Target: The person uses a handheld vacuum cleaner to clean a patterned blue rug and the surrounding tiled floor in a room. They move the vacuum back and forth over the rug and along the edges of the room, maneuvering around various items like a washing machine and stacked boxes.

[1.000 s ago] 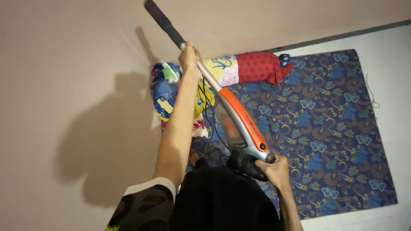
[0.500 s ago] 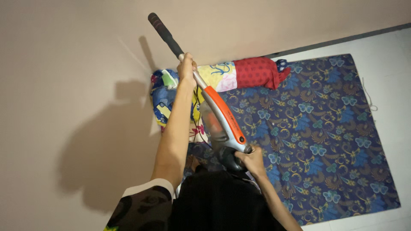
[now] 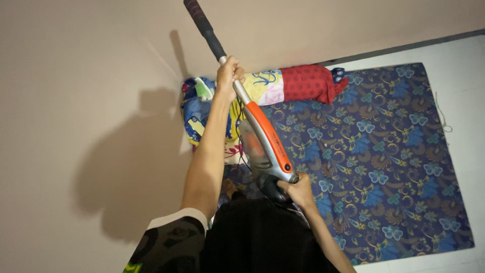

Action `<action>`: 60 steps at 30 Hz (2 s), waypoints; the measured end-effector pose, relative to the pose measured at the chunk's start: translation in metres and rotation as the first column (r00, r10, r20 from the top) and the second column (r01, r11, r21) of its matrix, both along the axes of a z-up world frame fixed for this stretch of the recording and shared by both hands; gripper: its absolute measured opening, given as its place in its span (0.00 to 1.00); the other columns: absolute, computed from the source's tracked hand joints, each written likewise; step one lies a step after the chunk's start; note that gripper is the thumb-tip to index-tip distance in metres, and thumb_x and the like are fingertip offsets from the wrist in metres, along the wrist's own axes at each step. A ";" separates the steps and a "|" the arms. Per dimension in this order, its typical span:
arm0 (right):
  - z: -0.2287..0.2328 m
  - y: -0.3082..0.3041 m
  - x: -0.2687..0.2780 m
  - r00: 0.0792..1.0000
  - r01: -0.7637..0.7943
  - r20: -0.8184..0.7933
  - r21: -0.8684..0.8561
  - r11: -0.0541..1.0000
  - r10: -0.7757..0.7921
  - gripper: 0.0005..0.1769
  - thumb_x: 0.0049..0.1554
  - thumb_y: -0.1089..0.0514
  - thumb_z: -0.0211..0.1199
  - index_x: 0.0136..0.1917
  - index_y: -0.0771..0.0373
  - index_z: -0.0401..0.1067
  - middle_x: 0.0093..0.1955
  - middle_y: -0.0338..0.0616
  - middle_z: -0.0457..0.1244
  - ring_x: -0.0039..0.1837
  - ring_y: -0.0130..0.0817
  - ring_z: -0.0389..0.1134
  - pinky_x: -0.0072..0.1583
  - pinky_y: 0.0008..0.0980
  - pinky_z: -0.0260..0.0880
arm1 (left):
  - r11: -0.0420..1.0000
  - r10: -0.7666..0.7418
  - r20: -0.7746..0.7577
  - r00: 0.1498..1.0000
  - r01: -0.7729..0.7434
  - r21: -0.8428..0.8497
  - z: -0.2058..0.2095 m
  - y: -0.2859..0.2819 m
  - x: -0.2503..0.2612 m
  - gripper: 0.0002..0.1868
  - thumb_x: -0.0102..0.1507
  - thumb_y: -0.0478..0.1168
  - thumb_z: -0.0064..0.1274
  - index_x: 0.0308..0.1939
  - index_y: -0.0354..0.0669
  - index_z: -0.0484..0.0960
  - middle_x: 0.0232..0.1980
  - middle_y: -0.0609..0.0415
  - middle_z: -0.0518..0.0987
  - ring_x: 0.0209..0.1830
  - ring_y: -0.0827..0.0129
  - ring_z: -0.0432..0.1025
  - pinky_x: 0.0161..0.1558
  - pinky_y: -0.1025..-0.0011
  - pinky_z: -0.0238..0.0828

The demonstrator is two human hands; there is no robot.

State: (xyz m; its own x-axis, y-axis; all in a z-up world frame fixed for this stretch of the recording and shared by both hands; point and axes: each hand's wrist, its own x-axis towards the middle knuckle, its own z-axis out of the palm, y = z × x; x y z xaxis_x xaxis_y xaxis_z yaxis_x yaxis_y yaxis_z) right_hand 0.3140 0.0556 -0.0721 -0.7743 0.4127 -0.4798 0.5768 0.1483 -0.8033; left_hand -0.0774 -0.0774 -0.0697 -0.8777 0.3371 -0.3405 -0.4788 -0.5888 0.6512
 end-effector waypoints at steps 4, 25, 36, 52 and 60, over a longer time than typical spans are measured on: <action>0.007 0.004 0.004 1.000 -0.008 -0.014 0.011 1.000 0.009 0.11 0.41 0.62 0.72 0.36 0.70 0.76 0.27 0.42 0.67 0.27 0.26 0.65 0.32 0.29 0.64 | 0.987 -0.085 -0.048 0.995 0.090 0.134 0.007 0.006 0.003 0.16 0.62 0.40 0.49 0.24 0.51 0.59 0.15 0.65 0.53 0.12 0.77 0.47 0.18 0.73 0.44; 0.035 -0.016 -0.002 0.990 0.129 -0.114 0.533 0.836 -0.080 0.18 0.40 0.56 0.72 0.39 0.73 0.77 0.32 0.59 0.68 0.34 0.42 0.70 0.41 0.43 0.70 | 0.853 0.262 -0.057 0.963 -0.259 -0.453 0.038 0.043 0.028 0.15 0.61 0.42 0.50 0.21 0.43 0.68 0.16 0.60 0.66 0.13 0.75 0.61 0.19 0.71 0.58; -0.004 0.011 0.015 0.993 0.099 -0.060 0.006 0.995 -0.098 0.06 0.38 0.69 0.68 0.32 0.69 0.73 0.27 0.43 0.66 0.28 0.31 0.66 0.32 0.32 0.63 | 0.986 -0.012 -0.135 0.991 0.035 0.166 0.026 0.047 0.043 0.17 0.64 0.41 0.51 0.24 0.50 0.60 0.16 0.63 0.57 0.15 0.76 0.52 0.21 0.73 0.52; 0.004 0.013 0.023 0.974 0.177 -0.134 -0.049 0.983 -0.182 0.04 0.42 0.68 0.67 0.32 0.68 0.72 0.26 0.40 0.64 0.27 0.26 0.61 0.31 0.31 0.58 | 0.913 -0.048 -0.239 0.970 -0.055 -0.404 -0.026 0.034 0.056 0.22 0.71 0.55 0.46 0.44 0.38 0.83 0.34 0.53 0.85 0.27 0.80 0.69 0.31 0.78 0.63; 0.004 0.016 0.029 0.979 0.175 -0.105 0.008 0.985 -0.173 0.06 0.41 0.68 0.67 0.33 0.67 0.71 0.25 0.40 0.64 0.26 0.27 0.62 0.30 0.31 0.59 | 0.892 0.052 -0.235 0.971 -0.152 -0.426 -0.027 0.026 0.049 0.21 0.71 0.55 0.44 0.40 0.41 0.82 0.33 0.57 0.83 0.24 0.81 0.67 0.27 0.77 0.60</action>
State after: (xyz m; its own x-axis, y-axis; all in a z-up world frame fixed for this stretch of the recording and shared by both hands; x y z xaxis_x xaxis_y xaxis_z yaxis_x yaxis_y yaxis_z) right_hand 0.3428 0.0720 -0.0676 -0.7348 0.5532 -0.3925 0.5090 0.0674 -0.8581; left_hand -0.0282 -0.0517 -0.0963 -0.9668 0.1017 -0.2346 -0.2534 -0.2578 0.9324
